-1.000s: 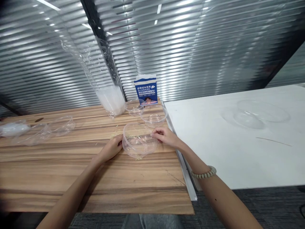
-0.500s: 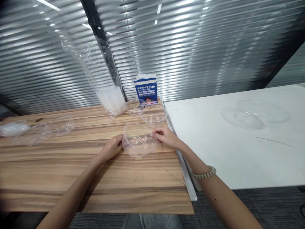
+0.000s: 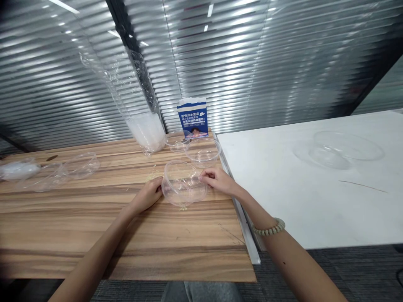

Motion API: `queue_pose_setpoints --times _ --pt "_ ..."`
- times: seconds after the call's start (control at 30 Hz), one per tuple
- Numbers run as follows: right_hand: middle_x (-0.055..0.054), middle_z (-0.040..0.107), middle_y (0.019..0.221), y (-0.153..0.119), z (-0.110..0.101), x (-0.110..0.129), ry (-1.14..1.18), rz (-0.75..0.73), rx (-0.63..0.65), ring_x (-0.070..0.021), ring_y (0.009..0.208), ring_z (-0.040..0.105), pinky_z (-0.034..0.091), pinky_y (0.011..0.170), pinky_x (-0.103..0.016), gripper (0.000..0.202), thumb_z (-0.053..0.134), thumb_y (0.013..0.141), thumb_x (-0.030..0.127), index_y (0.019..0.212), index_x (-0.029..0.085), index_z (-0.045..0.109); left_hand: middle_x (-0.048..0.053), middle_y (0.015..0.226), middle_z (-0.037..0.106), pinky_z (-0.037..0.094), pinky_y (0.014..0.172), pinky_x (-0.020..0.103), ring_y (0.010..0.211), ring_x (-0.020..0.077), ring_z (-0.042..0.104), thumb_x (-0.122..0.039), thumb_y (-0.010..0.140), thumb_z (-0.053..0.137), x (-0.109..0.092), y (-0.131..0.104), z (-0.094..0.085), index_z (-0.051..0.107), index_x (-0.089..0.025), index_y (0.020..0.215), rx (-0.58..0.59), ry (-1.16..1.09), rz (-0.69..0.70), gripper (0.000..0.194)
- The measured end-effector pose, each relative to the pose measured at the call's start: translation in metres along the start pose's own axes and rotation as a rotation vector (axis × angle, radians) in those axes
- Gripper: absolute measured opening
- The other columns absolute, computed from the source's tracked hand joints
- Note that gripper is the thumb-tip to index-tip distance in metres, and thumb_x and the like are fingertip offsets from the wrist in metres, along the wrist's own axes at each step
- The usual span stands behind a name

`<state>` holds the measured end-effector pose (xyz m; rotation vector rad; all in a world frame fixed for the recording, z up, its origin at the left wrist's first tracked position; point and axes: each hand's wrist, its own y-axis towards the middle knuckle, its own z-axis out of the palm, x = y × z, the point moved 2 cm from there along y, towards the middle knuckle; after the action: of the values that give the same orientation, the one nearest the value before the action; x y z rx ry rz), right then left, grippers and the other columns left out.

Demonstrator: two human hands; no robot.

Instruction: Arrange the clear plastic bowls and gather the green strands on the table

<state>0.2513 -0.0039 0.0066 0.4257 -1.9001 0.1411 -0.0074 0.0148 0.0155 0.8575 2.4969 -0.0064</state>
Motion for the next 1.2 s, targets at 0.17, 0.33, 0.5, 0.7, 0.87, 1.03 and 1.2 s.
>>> queue_pose_setpoints --times 0.17,0.33,0.5,0.7,0.87,1.03,1.2 --pt "0.000 0.054 0.062 -0.0010 0.0005 0.0051 -0.022 0.002 -0.001 -0.0126 0.058 0.049 0.038 0.056 -0.027 0.031 0.054 0.080 0.046 0.071 0.017 0.060 0.005 0.085 0.063 0.046 0.078 0.031 0.082 0.0187 0.058 -0.015 0.082 0.047 0.0009 0.0001 0.0005 0.060 -0.018 0.084 -0.008 0.008 0.001 0.013" --pt "0.000 0.053 0.062 -0.0008 0.0006 0.0070 -0.022 0.003 0.005 -0.0130 0.058 0.049 0.038 0.057 -0.027 0.031 0.053 0.081 0.046 0.071 0.017 0.060 0.005 0.084 0.063 0.046 0.078 0.031 0.083 0.0186 0.058 -0.015 0.082 0.048 0.0017 0.0000 0.0009 0.059 -0.018 0.083 -0.005 0.017 0.004 0.012" --pt "0.000 0.054 0.065 -0.0007 0.0008 0.0065 -0.021 0.002 0.019 -0.0132 0.060 0.050 0.039 0.058 -0.027 0.029 0.053 0.082 0.043 0.073 0.016 0.059 0.005 0.085 0.062 0.045 0.078 0.030 0.084 0.0186 0.058 -0.014 0.082 0.047 0.0015 -0.0001 0.0009 0.059 -0.018 0.083 -0.009 0.025 0.001 0.012" --pt "0.000 0.054 0.065 -0.0004 0.0009 0.0049 -0.013 0.000 0.016 -0.0134 0.061 0.050 0.039 0.059 -0.028 0.029 0.053 0.082 0.043 0.073 0.016 0.059 0.006 0.086 0.063 0.046 0.078 0.030 0.083 0.0185 0.058 -0.014 0.081 0.048 -0.0004 0.0000 0.0002 0.059 -0.018 0.084 -0.003 0.024 0.000 0.012" --pt "0.000 0.054 0.064 0.0000 0.0007 0.0041 -0.018 -0.009 0.020 -0.0127 0.059 0.049 0.038 0.058 -0.027 0.029 0.053 0.082 0.043 0.074 0.016 0.059 0.005 0.085 0.063 0.046 0.080 0.031 0.085 0.0190 0.058 -0.014 0.080 0.048 -0.0018 0.0001 -0.0002 0.059 -0.018 0.085 -0.001 0.020 -0.006 0.012" --pt "0.000 0.053 0.063 -0.0003 0.0010 0.0047 -0.008 0.003 0.019 -0.0126 0.059 0.048 0.038 0.057 -0.026 0.029 0.053 0.082 0.043 0.073 0.016 0.059 0.005 0.084 0.063 0.046 0.079 0.031 0.084 0.0190 0.058 -0.015 0.080 0.049 -0.0018 0.0004 0.0000 0.059 -0.018 0.082 -0.007 0.009 -0.005 0.011" --pt "0.001 0.052 0.062 0.0002 0.0012 0.0034 -0.011 -0.001 0.020 -0.0125 0.058 0.048 0.037 0.057 -0.026 0.029 0.053 0.082 0.044 0.072 0.017 0.059 0.005 0.084 0.063 0.046 0.078 0.031 0.083 0.0188 0.058 -0.014 0.080 0.049 -0.0022 0.0002 0.0000 0.059 -0.018 0.082 -0.013 0.018 0.005 0.011"
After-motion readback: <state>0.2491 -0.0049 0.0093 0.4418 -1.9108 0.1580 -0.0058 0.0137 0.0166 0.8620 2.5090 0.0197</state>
